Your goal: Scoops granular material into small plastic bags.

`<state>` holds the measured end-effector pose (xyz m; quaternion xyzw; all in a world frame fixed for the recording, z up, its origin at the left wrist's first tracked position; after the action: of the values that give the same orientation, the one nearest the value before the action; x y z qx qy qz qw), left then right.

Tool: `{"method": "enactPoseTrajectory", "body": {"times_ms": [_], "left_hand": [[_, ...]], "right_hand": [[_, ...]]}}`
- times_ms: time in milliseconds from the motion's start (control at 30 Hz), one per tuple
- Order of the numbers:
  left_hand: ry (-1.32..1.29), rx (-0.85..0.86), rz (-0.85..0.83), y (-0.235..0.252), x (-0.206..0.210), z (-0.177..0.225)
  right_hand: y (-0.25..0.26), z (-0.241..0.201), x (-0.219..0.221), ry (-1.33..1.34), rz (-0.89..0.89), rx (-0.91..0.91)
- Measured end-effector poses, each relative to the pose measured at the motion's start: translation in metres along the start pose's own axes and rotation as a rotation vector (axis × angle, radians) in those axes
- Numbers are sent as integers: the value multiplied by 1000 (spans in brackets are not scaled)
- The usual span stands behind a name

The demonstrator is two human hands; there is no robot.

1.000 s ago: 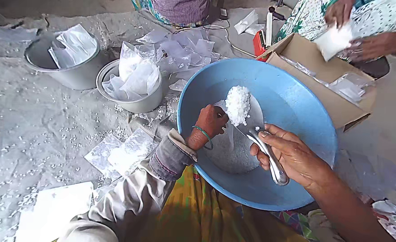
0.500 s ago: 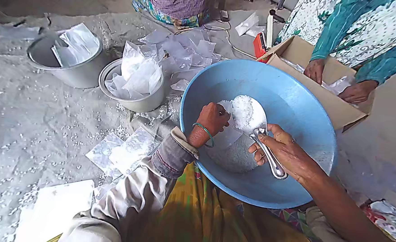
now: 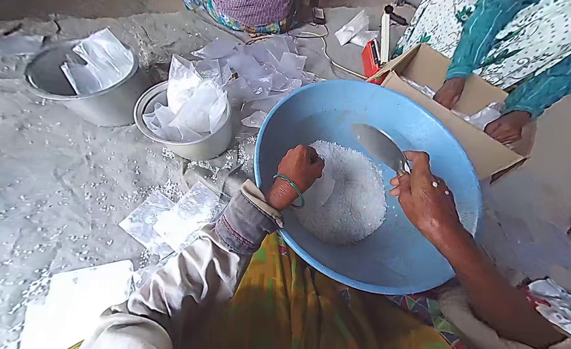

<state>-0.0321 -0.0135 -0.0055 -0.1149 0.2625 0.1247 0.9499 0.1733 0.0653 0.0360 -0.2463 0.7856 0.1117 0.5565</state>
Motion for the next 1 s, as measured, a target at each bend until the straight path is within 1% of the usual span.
{"method": "enactPoseTrajectory", "body": {"times_ms": [33,100,167,233,300,367,467,533,600,667,800,900,1000], "left_hand": [[29,-13,-19,1,-1,1],[85,-20,-30,3,-2,2],[112,-9,-27,3,-3,4],[131,12,-31,3,-3,5],[158,38,-61,4,-3,7],[192,60,-104,4,-3,8],[239,91,-170,4,-8,6],[248,95,-187,4,-13,7],[256,110,-165,3,-19,7],[260,114,-139,3,-22,6],[248,75,-147,4,-19,5],[222,45,-199,4,-11,8],[169,29,-246,2,2,9]], "right_hand": [[7,7,1,-88,-60,64],[20,25,13,-230,-241,162],[30,41,37,-286,-453,189],[31,50,66,-237,-689,174],[28,50,82,-162,-841,119],[26,47,86,-76,-924,69],[24,46,85,76,-1002,38],[24,46,77,140,-1014,33],[23,45,60,186,-983,36],[25,47,40,254,-906,22],[27,52,10,475,-741,-27],[24,42,8,532,-647,-37],[20,27,18,461,-575,-19]]}}
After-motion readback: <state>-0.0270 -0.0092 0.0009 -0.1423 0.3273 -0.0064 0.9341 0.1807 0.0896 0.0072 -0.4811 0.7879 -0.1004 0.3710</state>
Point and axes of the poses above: each hand's wrist, its own y-axis towards the middle knuckle, its own x-axis out of the palm, z = x × y, the point moved 4 cm from there along y, towards the middle knuckle, and after that the axes turned 7 degrees about -z, right-handed, at the moved point
